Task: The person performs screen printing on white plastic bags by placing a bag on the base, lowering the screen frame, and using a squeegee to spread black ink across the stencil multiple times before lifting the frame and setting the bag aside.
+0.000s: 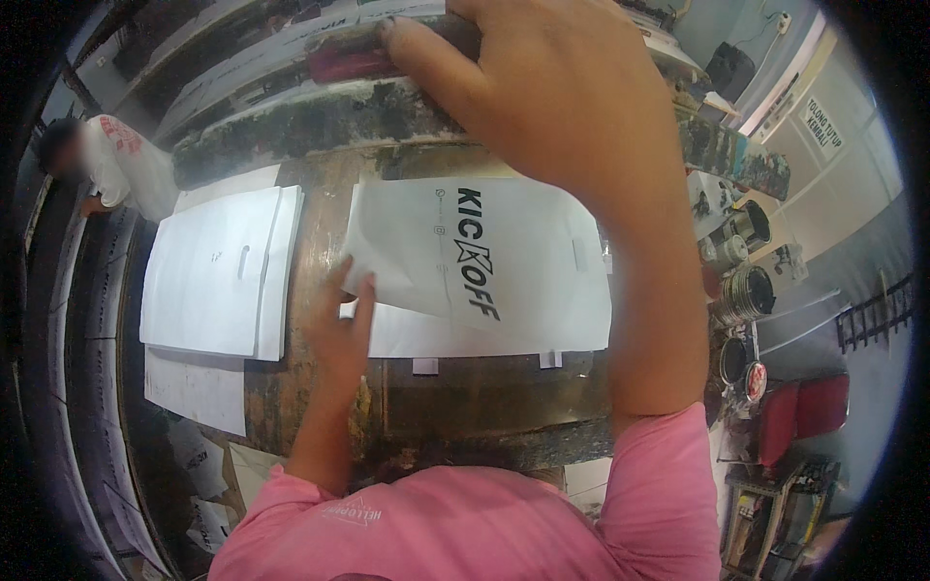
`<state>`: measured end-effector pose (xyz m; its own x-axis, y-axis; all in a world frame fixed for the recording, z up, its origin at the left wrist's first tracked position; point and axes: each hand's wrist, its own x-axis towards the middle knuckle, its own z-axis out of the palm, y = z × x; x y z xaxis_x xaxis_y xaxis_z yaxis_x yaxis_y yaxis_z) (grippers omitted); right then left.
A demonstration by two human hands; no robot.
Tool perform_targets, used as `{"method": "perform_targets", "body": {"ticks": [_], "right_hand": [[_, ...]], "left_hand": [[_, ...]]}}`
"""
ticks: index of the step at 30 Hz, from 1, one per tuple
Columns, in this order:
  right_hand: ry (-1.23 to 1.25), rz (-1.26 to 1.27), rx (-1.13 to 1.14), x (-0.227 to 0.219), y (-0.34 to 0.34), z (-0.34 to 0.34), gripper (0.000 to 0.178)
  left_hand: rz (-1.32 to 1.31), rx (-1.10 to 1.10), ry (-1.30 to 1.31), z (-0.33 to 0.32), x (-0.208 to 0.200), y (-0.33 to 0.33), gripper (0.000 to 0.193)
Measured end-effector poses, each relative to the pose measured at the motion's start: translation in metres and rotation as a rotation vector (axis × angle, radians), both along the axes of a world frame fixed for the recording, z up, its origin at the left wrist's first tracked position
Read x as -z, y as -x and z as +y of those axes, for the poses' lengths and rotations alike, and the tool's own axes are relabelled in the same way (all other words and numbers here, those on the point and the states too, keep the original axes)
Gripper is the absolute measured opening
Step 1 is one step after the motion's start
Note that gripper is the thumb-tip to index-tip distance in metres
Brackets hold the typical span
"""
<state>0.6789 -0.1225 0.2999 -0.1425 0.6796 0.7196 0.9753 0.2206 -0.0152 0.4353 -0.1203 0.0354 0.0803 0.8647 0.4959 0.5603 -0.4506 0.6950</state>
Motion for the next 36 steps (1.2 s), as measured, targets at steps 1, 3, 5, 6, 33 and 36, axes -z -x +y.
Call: {"method": "perform_targets", "body": {"ticks": [1, 3, 5, 6, 33, 36], "right_hand": [[-0.036, -0.001, -0.014, -0.001, 0.001, 0.0, 0.045], [-0.017, -0.004, 0.002, 0.0, 0.003, -0.001, 0.045], [0.021, 0.053, 0.0, 0.003, 0.004, -0.008, 0.045], [0.038, 0.067, 0.007, 0.004, 0.004, -0.01, 0.046], [0.711, -0.075, -0.114, 0.156, 0.017, -0.114, 0.049], [0.836, 0.058, -0.191, 0.216, 0.003, -0.105, 0.037]], "left_hand": [[-0.08, -0.037, 0.047, 0.003, -0.005, 0.002, 0.041], [-0.275, -0.119, 0.15, 0.005, -0.011, 0.013, 0.038], [-0.512, -0.167, 0.234, -0.002, -0.01, 0.04, 0.039], [-0.478, -0.204, 0.2, 0.003, -0.008, 0.06, 0.042], [-1.405, 0.797, 0.913, -0.113, 0.017, 0.064, 0.082], [-1.403, 0.498, 1.177, -0.132, 0.046, 0.074, 0.085]]}}
